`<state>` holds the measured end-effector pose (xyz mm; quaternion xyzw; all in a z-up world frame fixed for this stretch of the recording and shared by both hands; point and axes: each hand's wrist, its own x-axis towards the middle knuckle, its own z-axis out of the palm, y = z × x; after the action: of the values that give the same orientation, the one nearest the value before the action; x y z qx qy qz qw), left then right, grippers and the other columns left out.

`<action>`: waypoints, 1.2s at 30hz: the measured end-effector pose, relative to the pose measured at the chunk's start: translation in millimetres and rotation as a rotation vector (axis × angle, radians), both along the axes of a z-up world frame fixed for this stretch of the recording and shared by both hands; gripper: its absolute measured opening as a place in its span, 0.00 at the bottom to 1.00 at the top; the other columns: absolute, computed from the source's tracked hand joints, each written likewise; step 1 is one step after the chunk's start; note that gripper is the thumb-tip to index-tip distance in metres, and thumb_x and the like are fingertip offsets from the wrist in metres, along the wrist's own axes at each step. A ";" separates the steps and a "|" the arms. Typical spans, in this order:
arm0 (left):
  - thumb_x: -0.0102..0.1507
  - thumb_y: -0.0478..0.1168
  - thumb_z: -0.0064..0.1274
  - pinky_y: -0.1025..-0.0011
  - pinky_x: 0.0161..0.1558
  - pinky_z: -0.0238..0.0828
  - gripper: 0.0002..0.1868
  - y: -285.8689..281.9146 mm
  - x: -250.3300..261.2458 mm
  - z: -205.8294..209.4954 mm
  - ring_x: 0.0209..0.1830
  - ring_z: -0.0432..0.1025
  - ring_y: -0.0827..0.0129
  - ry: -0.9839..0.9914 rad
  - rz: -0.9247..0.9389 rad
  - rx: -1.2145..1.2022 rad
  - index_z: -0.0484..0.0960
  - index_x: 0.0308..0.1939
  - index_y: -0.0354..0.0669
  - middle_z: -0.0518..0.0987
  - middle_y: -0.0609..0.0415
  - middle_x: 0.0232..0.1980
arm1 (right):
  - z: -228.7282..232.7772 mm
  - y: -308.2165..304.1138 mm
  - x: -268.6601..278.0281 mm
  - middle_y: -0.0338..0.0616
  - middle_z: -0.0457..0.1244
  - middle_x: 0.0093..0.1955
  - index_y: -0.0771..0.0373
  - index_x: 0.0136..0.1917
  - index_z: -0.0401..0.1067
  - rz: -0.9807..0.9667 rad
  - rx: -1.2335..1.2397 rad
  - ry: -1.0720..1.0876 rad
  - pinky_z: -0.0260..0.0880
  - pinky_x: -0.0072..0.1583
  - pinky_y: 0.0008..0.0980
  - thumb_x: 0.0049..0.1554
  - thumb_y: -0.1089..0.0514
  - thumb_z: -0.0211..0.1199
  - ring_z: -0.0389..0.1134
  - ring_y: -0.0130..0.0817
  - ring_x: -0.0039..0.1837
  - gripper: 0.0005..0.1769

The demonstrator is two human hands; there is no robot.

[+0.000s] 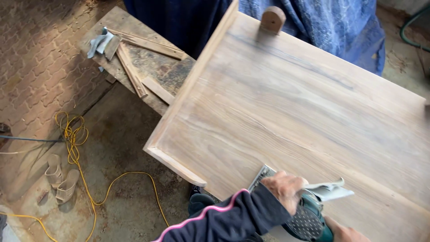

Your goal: Sanding a wooden table top using an electric sander.

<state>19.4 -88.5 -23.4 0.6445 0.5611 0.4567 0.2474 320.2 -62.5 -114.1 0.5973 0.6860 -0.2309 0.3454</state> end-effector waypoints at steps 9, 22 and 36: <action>0.64 0.35 0.55 0.60 0.38 0.70 0.04 1.0 -175.5 5.9 0.34 0.75 0.54 0.048 0.014 0.027 0.78 0.42 0.43 0.82 0.49 0.35 | 126.8 3.0 -257.3 0.45 0.73 0.41 0.39 0.55 0.74 0.126 0.091 0.075 0.77 0.53 0.45 0.45 0.32 0.72 0.77 0.45 0.48 0.27; 0.59 0.35 0.57 0.59 0.38 0.71 0.06 -27.8 -323.2 22.3 0.37 0.75 0.53 0.085 0.028 -0.008 0.79 0.40 0.43 0.80 0.50 0.33 | 147.9 -30.9 -409.0 0.52 0.70 0.43 0.48 0.55 0.72 0.097 0.111 0.292 0.72 0.51 0.53 0.41 0.44 0.73 0.72 0.56 0.49 0.28; 0.61 0.33 0.56 0.61 0.35 0.71 0.08 39.3 -266.9 18.2 0.36 0.76 0.55 0.044 0.037 0.143 0.79 0.44 0.46 0.82 0.52 0.37 | 151.9 14.3 -356.4 0.48 0.71 0.41 0.42 0.61 0.71 0.026 0.109 0.219 0.74 0.50 0.51 0.46 0.43 0.71 0.74 0.51 0.46 0.28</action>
<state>-247.5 -49.2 -5.2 0.6600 0.5440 0.4860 0.1797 -36.2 -48.1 37.8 0.5775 0.7388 -0.2527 0.2385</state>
